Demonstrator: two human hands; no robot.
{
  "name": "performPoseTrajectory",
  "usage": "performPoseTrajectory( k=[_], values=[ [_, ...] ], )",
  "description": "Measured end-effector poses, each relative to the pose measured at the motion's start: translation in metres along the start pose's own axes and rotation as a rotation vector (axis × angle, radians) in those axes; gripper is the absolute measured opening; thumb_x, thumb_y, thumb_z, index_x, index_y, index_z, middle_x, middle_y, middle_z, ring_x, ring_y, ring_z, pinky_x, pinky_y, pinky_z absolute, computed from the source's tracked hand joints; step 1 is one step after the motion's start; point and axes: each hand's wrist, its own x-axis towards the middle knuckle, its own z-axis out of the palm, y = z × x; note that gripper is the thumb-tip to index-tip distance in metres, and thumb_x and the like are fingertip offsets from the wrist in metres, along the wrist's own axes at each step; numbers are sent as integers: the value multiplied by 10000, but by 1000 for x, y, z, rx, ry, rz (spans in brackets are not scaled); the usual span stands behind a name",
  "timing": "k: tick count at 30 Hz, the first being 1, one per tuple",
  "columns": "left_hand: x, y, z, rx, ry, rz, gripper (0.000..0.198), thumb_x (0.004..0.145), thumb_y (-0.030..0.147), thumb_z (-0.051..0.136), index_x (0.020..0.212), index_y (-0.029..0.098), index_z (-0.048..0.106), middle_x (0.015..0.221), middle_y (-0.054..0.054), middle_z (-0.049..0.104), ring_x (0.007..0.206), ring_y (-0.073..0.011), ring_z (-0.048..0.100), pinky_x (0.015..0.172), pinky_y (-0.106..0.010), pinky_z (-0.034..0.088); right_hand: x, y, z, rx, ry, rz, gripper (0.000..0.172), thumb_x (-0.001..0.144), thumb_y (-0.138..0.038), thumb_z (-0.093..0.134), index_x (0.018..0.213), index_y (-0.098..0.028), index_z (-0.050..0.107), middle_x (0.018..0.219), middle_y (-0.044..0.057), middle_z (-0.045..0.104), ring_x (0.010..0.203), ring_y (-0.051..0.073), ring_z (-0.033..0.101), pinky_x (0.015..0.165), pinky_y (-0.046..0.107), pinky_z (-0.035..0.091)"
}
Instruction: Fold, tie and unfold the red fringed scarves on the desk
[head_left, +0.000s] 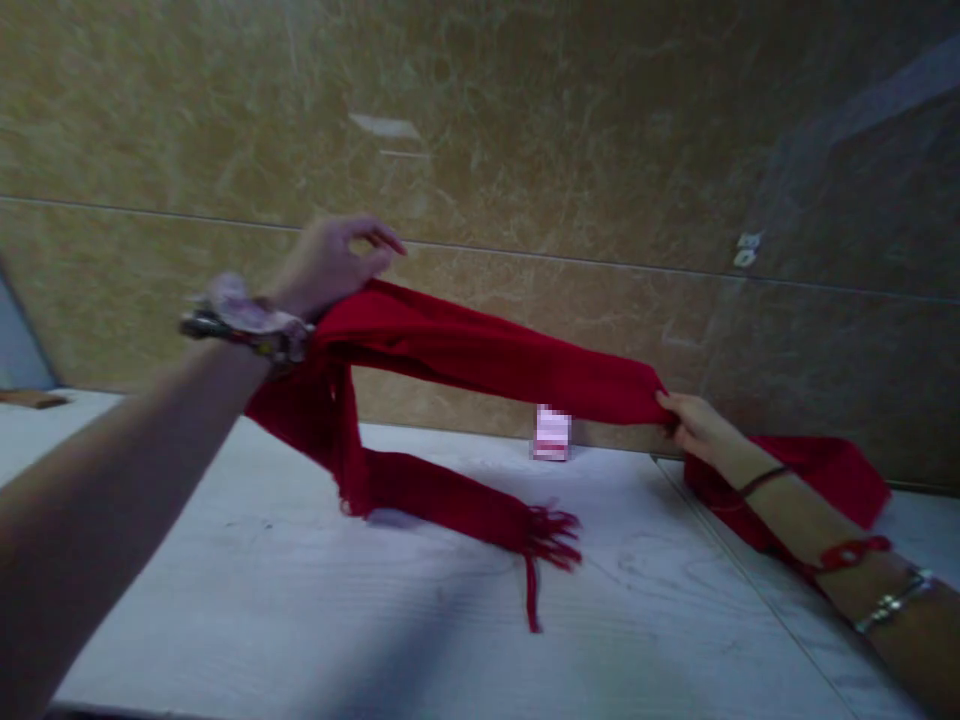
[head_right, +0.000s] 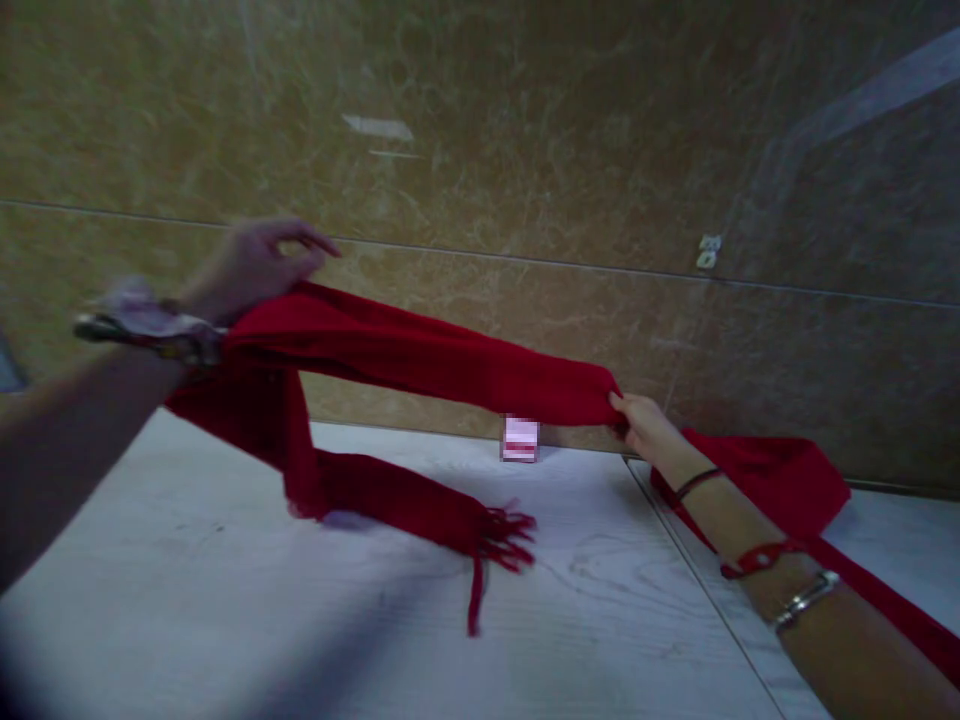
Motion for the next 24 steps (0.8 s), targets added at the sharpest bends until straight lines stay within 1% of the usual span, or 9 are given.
performPoseTrajectory(
  k=[1,4,6,8,11,14,16,20,24],
  values=[
    [-10,-3,24,39,-78,2,301,804,254,445,996,88,607,854,41,579,903,-132,538,868,-227,371,-10,16,5,-34,4,59,147,739,-299,506,615,-236,457,477,5,527,439,151,508,395,274,433],
    [-66,-18,112,66,-633,-87,250,760,240,506,918,113,652,770,-22,633,773,-164,587,756,-215,428,-39,60,4,-195,16,201,199,751,-259,455,560,-240,405,406,-1,469,362,138,461,371,267,414],
    [-109,-29,156,42,-753,-79,273,690,253,603,917,113,662,818,-56,657,824,-201,602,783,-250,440,-55,85,-5,-331,26,256,210,735,-247,465,538,-238,393,376,-1,446,328,149,449,354,284,405],
    [-143,-38,174,28,-823,-67,400,667,303,643,1022,121,641,1007,-114,641,966,-245,578,856,-304,427,-66,104,-16,-472,28,261,186,691,-228,512,532,-228,415,380,18,463,340,187,482,367,330,423],
    [-168,-47,163,68,-946,67,662,625,399,692,1231,192,524,1328,-155,433,1208,-320,407,967,-424,356,-69,118,-22,-627,41,161,40,626,-171,564,632,-187,528,611,126,612,627,294,624,587,444,500],
    [-181,-52,136,102,-941,205,665,660,368,674,1273,198,480,1390,-151,331,1273,-315,320,1029,-440,299,-62,114,-5,-734,-28,-97,286,645,-179,578,930,-169,601,1093,189,593,1069,329,535,890,490,421],
    [-190,-53,125,106,-929,250,639,696,347,643,1285,178,462,1377,-155,333,1271,-301,328,1040,-426,300,-55,109,19,-789,-162,-344,365,708,-247,562,1068,-191,578,1225,160,530,1170,301,463,976,481,362],
    [-209,-57,123,212,-918,287,454,725,125,525,1176,172,541,1311,-127,419,1222,-269,404,1025,-413,342,-44,104,70,-700,-414,-503,307,788,-302,503,1066,-200,585,1136,121,591,1083,237,530,966,426,392],
    [-219,-67,129,360,-820,228,413,686,7,414,1036,151,579,1221,-120,493,1095,-235,517,954,-366,425,-42,112,92,-641,-416,-455,157,795,-263,477,840,-191,610,875,102,632,873,217,585,849,392,457]
  ],
)
